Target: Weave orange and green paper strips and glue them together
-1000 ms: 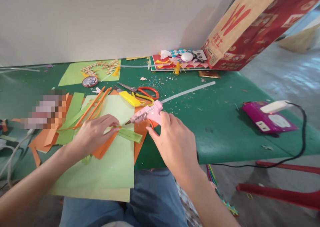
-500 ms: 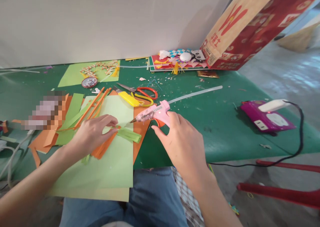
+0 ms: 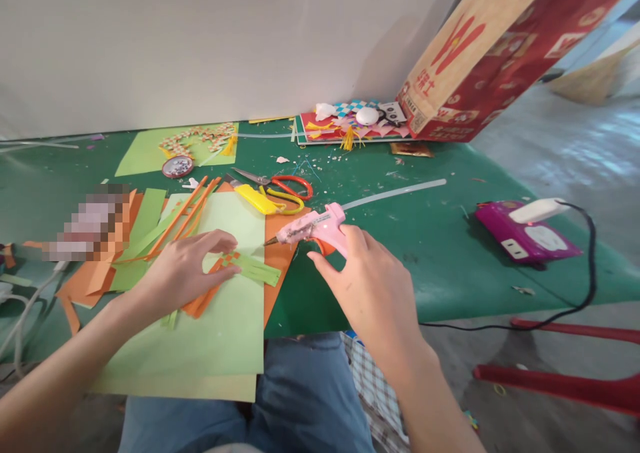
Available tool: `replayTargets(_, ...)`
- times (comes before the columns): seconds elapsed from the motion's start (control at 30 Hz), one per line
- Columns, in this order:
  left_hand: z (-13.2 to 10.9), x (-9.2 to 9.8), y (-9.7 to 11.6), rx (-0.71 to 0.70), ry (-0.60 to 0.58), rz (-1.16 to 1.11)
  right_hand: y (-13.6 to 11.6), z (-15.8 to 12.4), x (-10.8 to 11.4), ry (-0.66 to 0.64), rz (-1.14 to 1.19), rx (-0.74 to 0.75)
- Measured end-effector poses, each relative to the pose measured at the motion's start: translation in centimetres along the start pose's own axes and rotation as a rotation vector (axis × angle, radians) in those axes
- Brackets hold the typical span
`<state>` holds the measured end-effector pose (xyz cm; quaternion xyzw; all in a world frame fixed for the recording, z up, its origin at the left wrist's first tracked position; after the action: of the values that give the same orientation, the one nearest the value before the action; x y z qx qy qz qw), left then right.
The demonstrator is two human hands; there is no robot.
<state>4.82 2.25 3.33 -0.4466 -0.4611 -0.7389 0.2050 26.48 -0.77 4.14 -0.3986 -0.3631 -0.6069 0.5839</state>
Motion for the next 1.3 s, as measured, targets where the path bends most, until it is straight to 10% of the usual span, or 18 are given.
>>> replayTargets(0.57, 0.0, -0.9, -1.1, -0.079, -0.188, -0.095, 7.6, -0.3, -3.2, -0.113, -0.059, -0.308)
replayTargets(1.3, 0.6, -0.5, -1.7, 0.029, -0.232, -0.437, 1.9, -0.7, 2.0, 0.420, -0.007, 0.004)
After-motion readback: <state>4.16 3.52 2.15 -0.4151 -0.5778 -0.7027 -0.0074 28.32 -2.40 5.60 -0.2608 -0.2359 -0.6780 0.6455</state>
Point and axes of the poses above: each hand's wrist, its own z-axis towards the middle knuckle, its own x-axis out of the back of the hand, y = z × x, the point moved 9 cm from there along z, towards the middle knuckle, and after that the axes turned 13 degrees about -z, right-handed, at the moved point
